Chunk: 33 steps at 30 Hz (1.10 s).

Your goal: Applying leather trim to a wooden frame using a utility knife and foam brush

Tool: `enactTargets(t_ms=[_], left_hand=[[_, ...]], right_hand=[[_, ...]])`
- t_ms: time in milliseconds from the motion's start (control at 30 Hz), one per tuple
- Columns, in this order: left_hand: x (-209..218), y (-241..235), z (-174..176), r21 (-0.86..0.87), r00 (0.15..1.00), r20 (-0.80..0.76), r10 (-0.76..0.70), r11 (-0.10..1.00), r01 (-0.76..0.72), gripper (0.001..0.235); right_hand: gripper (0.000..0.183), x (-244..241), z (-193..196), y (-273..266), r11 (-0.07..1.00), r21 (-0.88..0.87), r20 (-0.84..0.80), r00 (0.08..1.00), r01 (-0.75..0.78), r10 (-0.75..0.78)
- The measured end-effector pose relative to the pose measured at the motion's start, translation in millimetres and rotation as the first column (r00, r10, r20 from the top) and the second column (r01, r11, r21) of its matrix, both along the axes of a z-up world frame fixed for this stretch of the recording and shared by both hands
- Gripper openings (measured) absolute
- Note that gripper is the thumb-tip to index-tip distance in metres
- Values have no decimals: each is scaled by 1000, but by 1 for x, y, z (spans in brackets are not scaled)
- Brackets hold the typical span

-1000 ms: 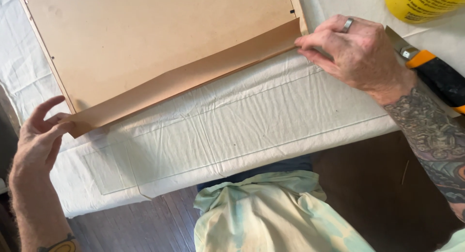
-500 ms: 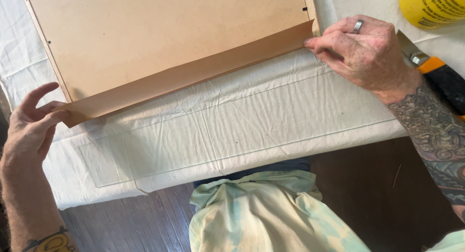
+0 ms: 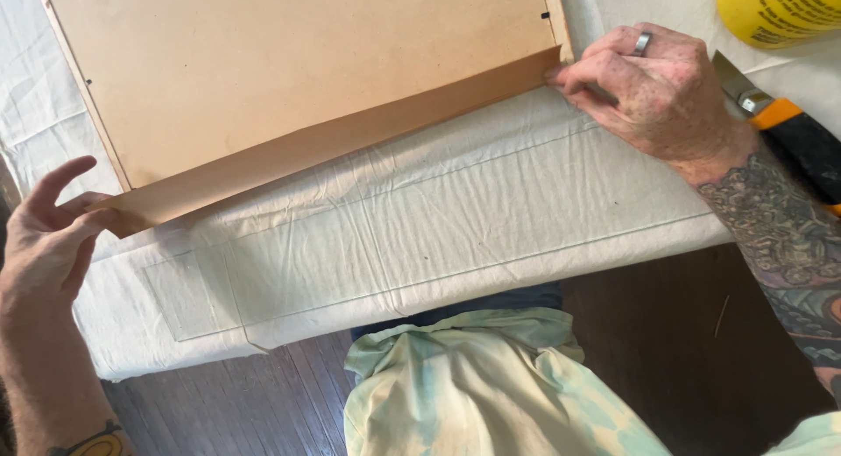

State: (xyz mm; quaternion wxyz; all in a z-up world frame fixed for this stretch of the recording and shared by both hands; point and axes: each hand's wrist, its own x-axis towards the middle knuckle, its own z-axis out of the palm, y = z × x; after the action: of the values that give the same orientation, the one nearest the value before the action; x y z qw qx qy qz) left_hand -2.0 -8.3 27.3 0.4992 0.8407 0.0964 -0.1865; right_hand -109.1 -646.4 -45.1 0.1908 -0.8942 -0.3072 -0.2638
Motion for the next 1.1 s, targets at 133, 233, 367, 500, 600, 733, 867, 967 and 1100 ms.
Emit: enactTargets(t_ms=[133, 233, 367, 500, 600, 733, 867, 967, 1100], left_hand=[[1, -7, -1, 9, 1000, -16, 21, 1000, -21, 67], [1, -12, 3, 75, 999, -43, 15, 997, -12, 68], [1, -9, 2, 60, 1000, -23, -21, 998, 23, 68], [3, -9, 1, 93, 999, -43, 5, 996, -1, 65], [6, -1, -3, 69, 999, -47, -21, 997, 25, 67], [4, -5, 2, 102, 997, -44, -71, 992, 75, 63], [5, -11, 3, 121, 997, -73, -35, 992, 44, 65], [-1, -26, 12, 186, 996, -81, -36, 981, 50, 66], [-2, -25, 6, 172, 996, -68, 60, 984, -48, 65]], right_hand=[[25, 0, -1, 1, 1000, -9, 9, 1000, -3, 3], [24, -1, -2, 2, 1000, -5, 17, 1000, 0, 0], [22, -2, -2, 5, 1000, -9, 26, 1000, 3, -3], [21, -2, -7, 3, 998, -48, 55, 998, 39, -37], [25, -1, -6, 5, 996, -70, 91, 995, 50, -43], [25, -4, 7, 5, 999, 46, 3, 1000, 26, -26], [25, -12, 19, -6, 976, 213, -125, 992, 41, -14], [27, -16, -1, -11, 990, 96, -61, 994, 99, -94], [27, -9, 2, -2, 996, 38, 9, 997, 76, -76]])
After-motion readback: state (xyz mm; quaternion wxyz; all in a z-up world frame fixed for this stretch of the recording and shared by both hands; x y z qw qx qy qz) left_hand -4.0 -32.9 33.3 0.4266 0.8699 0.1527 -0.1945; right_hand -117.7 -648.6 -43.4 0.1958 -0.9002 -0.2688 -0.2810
